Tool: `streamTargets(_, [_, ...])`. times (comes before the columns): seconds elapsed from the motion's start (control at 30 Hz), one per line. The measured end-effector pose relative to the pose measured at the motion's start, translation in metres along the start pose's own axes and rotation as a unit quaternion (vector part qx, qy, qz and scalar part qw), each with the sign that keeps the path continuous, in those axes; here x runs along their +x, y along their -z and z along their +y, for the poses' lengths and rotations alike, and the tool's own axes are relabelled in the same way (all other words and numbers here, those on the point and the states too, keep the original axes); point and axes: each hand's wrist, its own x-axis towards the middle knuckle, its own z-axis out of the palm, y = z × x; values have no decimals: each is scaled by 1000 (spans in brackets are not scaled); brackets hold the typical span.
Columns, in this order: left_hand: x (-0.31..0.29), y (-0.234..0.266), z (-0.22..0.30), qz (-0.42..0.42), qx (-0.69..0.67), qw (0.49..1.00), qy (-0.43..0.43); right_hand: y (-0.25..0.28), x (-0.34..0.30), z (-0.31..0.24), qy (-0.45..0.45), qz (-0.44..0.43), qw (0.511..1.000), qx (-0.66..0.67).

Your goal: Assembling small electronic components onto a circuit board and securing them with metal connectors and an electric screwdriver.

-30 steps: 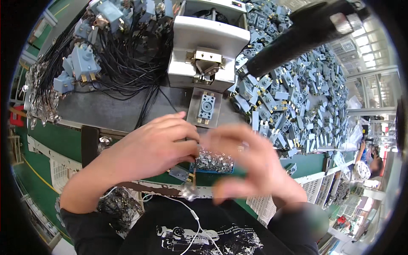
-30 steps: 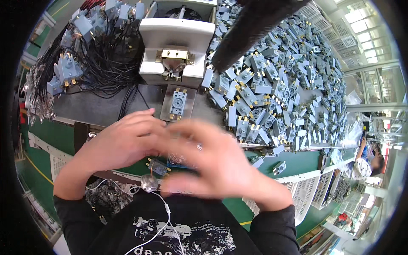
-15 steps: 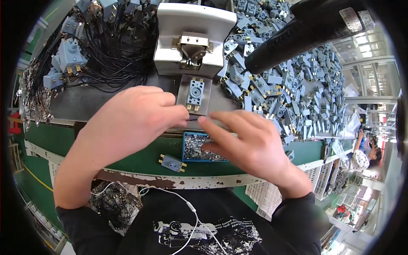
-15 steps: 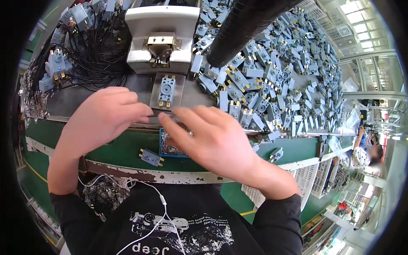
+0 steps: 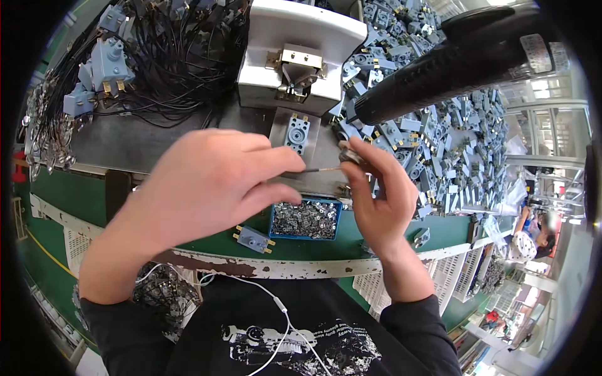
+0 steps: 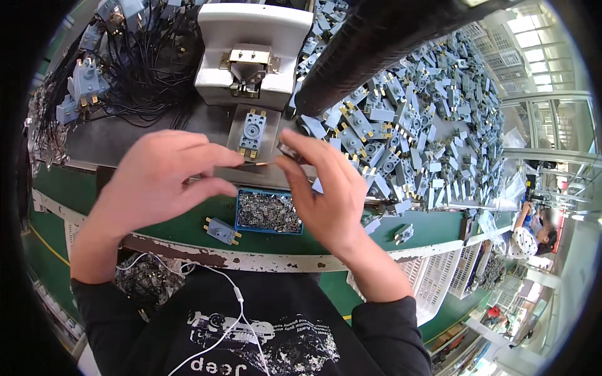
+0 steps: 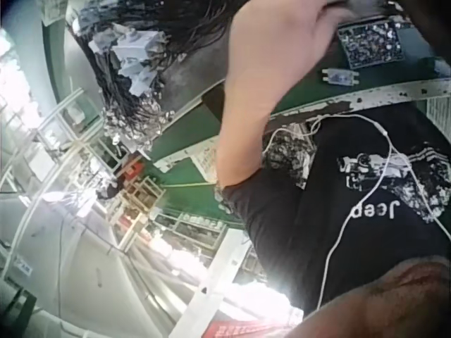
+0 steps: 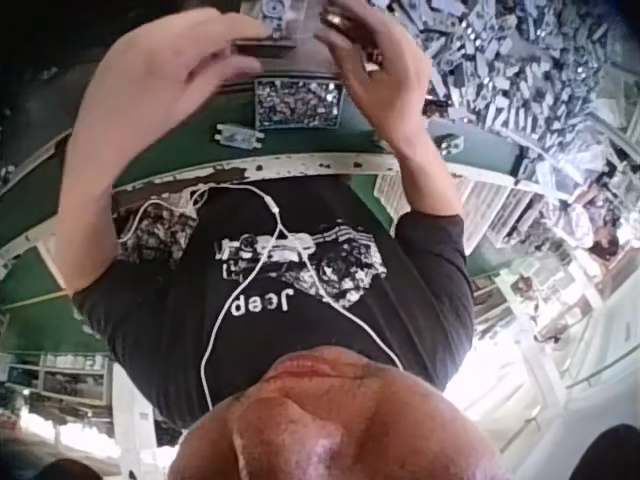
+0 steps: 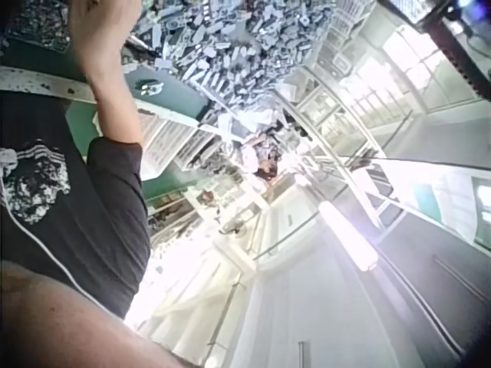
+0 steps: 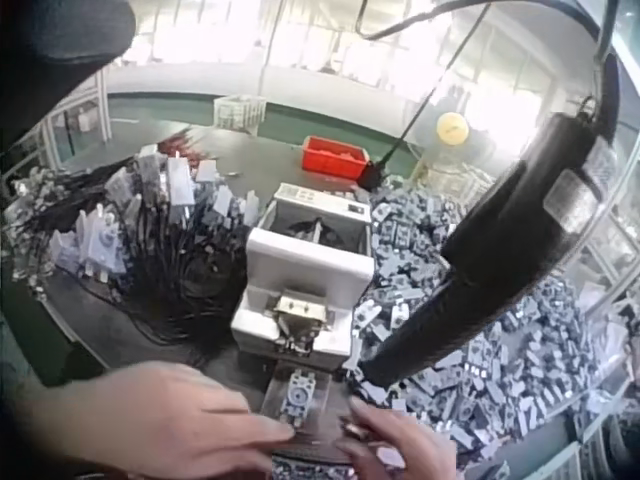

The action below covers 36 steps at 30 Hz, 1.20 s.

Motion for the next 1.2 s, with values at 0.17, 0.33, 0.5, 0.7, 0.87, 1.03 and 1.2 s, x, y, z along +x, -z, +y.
streamTargets(0.17, [-1, -3, -20, 41, -117, 992, -27, 2, 8, 1, -244, -92, 869, 421])
streamTargets(0.33, [-7, -7, -15, 35, -72, 996, -41, 13, 15, -6, -271, -204, 822, 457])
streamTargets(0.5, [-2, -9, -11, 83, -38, 990, -109, 20, -4, -11, -168, -185, 908, 336])
streamTargets(0.7, [-4, -16, -14, 108, -29, 987, -115, 18, 6, -12, -271, -177, 827, 459])
streamTargets(0.87, [-7, -20, -22, 88, -48, 983, -155, 15, 31, 3, -279, -255, 800, 466])
streamTargets(1.03, [-8, -22, -35, -52, -86, 965, -241, -10, 64, 31, -195, -500, 712, 452])
streamTargets(1.2, [-21, -38, -29, -40, -98, 984, -146, -8, 51, 27, -233, -499, 718, 426])
